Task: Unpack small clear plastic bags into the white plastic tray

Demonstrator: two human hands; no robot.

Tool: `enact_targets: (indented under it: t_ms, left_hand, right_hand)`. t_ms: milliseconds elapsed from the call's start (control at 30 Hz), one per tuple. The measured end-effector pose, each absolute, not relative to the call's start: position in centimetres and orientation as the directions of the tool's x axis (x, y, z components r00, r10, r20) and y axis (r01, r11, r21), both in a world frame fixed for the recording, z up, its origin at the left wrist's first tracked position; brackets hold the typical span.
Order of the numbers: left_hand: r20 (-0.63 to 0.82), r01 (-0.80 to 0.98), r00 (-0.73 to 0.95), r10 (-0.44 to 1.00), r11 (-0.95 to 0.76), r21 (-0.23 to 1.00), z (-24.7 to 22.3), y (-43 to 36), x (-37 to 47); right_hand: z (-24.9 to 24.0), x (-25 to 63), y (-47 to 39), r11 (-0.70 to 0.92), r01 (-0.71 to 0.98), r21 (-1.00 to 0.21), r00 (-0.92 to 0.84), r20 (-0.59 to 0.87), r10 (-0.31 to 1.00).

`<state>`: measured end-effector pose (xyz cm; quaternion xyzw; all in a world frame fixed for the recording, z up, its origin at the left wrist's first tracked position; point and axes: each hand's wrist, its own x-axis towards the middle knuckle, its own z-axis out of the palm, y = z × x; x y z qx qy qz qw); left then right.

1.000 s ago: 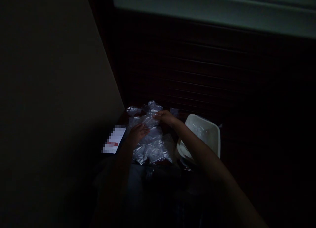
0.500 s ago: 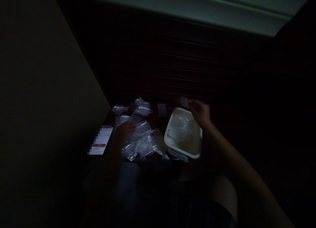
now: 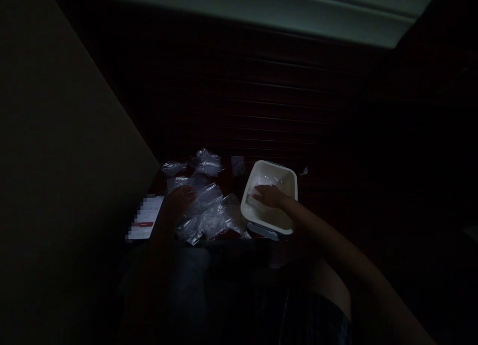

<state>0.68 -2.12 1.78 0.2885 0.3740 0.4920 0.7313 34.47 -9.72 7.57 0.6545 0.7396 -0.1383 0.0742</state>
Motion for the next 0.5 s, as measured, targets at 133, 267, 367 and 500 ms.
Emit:
enact_targets:
  t_ms: [133, 267, 367, 500]
  left_hand:
    - [-0.293, -0.483, 0.225, 0.929, 0.368, 0.795, 2.4, -2.3, 0.8]
    - [-0.263, -0.475, 0.221, 0.939, 0.339, 0.812, 2.0, -2.1, 0.7]
    - [-0.275, -0.444, 0.174, 0.945, 0.325, 0.835, 1.5, -1.7, 0.8]
    - [-0.262, -0.315, 0.143, 0.954, 0.295, 0.902, 2.6, -1.7, 2.1]
  right_hand:
    - [6.3, 34.9, -9.7, 0.098, 0.985, -0.141, -0.144, -0.378, 0.914]
    - [7.4, 34.7, -9.3, 0.112, 0.989, -0.097, -0.130, -0.193, 0.973]
    - [9.1, 35.0, -9.0, 0.146, 0.981, -0.128, -0.151, -0.035, 0.988]
    - [11.2, 36.6, -9.3, 0.158, 0.966, -0.205, -0.129, 0.145, 0.981]
